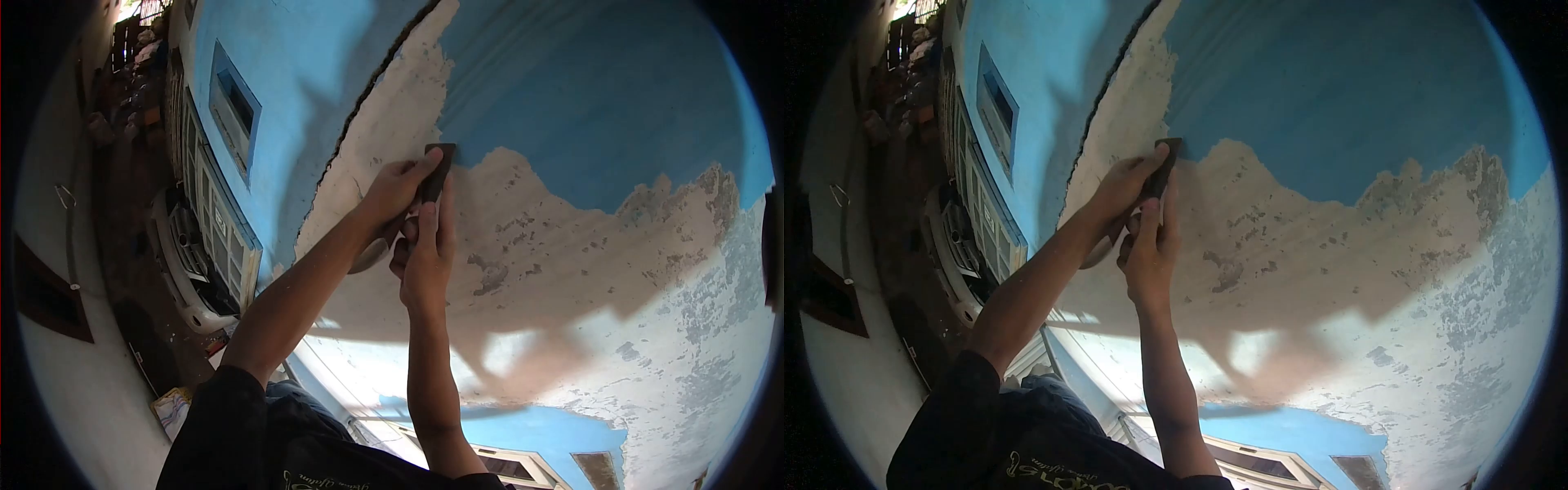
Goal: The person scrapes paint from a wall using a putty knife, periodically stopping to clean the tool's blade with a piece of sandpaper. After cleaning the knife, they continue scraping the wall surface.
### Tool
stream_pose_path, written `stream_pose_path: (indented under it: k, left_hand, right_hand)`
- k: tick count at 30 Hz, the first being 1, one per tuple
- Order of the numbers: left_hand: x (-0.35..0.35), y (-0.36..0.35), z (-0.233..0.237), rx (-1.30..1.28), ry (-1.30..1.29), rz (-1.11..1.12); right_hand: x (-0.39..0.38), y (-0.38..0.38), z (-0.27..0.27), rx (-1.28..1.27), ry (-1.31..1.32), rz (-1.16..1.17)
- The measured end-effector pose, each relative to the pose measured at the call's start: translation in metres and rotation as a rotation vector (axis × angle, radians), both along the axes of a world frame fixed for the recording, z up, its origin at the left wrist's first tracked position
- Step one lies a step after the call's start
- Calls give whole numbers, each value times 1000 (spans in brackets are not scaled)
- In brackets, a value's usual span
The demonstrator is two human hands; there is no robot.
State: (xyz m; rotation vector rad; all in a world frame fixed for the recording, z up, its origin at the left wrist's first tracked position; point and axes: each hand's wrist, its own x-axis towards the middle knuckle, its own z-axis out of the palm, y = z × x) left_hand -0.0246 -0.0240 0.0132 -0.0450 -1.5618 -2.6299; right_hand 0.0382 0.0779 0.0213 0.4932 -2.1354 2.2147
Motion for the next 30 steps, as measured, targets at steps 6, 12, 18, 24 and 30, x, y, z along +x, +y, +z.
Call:
stream_pose_path:
  k: [6, 12, 18, 24, 30]
  left_hand:
    - [-1, -1, 2, -146, 60, -3]
    - [3, 2, 7, -59, 39, -53]
    - [6, 7, 5, -99, 48, -13]
    - [12, 6, 5, -162, 18, -18]
    - [30, 10, 2, -265, 53, -86]
  right_hand:
    - [6, 0, -9, -71, -1, -34]
    - [10, -4, -3, -55, 21, -42]
    - [9, 1, -4, -95, 9, -21]
    - [9, 8, -13, -130, -31, -16]
    - [8, 26, -21, -157, -14, -11]
